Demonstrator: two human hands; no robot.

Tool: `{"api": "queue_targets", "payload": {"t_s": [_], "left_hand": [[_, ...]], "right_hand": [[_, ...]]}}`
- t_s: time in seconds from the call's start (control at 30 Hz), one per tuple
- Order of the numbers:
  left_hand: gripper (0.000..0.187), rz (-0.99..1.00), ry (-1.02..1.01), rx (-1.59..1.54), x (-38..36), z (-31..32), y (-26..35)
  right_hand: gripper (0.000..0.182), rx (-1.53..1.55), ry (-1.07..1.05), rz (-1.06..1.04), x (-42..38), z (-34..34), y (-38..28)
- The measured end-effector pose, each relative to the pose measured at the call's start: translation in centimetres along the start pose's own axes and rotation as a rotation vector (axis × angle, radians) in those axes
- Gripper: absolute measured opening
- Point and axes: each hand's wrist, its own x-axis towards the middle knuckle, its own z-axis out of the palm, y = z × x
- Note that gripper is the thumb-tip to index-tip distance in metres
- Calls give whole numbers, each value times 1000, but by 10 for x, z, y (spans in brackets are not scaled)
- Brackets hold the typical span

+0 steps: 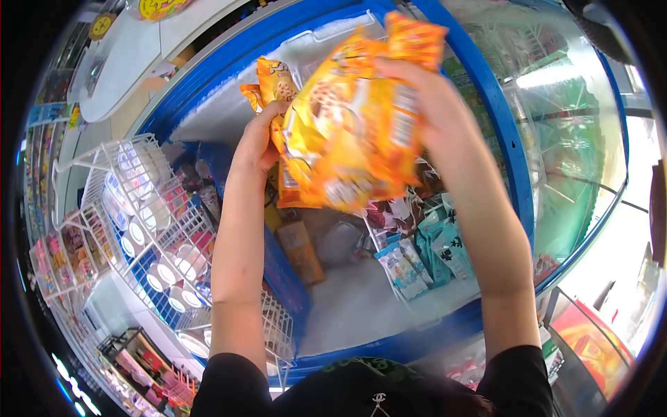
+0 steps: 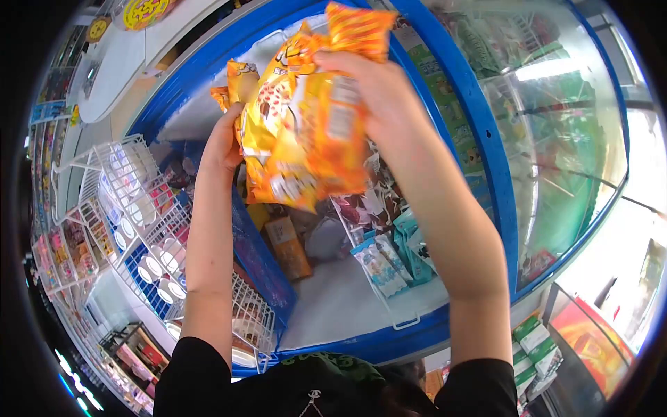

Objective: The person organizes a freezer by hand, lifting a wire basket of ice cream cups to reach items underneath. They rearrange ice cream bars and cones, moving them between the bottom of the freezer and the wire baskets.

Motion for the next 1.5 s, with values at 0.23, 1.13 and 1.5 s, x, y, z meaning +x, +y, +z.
{"api": "queue_targets", "payload": {"t_s": [0.23, 1.13, 1.5], "left_hand": [[40, 22, -80, 240, 69, 5, -9], [19, 995, -679, 2043, 63, 93, -212], [27, 1125, -525, 1761, 59, 81, -220]], "right_hand": [[34, 87, 455, -79, 136, -59, 82], [69, -1662, 618, -142, 10, -242, 161], [98, -1600, 711, 359, 21, -225, 162]]}}
